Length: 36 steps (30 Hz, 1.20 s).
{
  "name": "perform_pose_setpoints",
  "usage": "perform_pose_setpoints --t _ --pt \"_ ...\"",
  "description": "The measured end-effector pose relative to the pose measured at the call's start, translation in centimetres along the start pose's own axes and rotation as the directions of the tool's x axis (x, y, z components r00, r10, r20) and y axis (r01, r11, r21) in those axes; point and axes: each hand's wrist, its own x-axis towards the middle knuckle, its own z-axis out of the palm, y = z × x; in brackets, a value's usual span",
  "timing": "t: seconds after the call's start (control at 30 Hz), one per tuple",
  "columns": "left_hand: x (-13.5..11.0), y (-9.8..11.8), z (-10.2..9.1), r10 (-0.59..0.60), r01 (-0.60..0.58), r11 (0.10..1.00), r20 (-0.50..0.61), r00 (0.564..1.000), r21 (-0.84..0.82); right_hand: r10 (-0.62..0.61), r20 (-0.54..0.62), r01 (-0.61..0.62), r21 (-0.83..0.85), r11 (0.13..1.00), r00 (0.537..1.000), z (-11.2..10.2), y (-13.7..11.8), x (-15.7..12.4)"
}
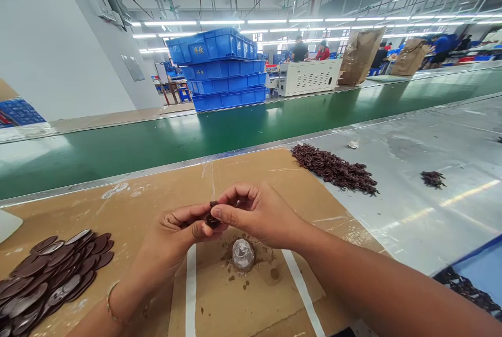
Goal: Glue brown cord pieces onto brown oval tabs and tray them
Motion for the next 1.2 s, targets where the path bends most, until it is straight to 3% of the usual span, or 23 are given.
perform_pose_setpoints --t 0.2,0.43,0.63,0.9,1.2 --pt "-0.1 0.1 -0.1 0.013 -0.012 0.999 -0.003 1.000 0.042 -0.001 0.034 0.010 -0.263 0.965 0.999 -0.1 -0.7 -0.4" --pt "-0.1 -0.2 -0.3 0.093 -0.074 0.978 -0.089 0.992 0.194 0.020 0.020 -0.017 -0.120 0.993 1.000 0.5 -0.7 -0.5" --pt "0.0 -0.4 -0.5 0.177 -0.125 0.938 -0.139 0.974 0.324 -0.013 -0.029 0.009 -0.136 0.991 0.999 1.1 -0.3 -0.8" --pt "0.1 -0.9 -0.3 0.229 -0.179 0.958 -0.226 0.947 0.224 -0.013 -0.032 0.009 -0.114 0.993 0.999 1.6 -0.3 -0.8" --pt "-0.1 -1.4 -0.3 0.349 -0.333 0.936 -0.178 0.920 0.112 -0.025 0.034 0.028 -0.101 0.994 0.999 1.1 0.1 -0.8"
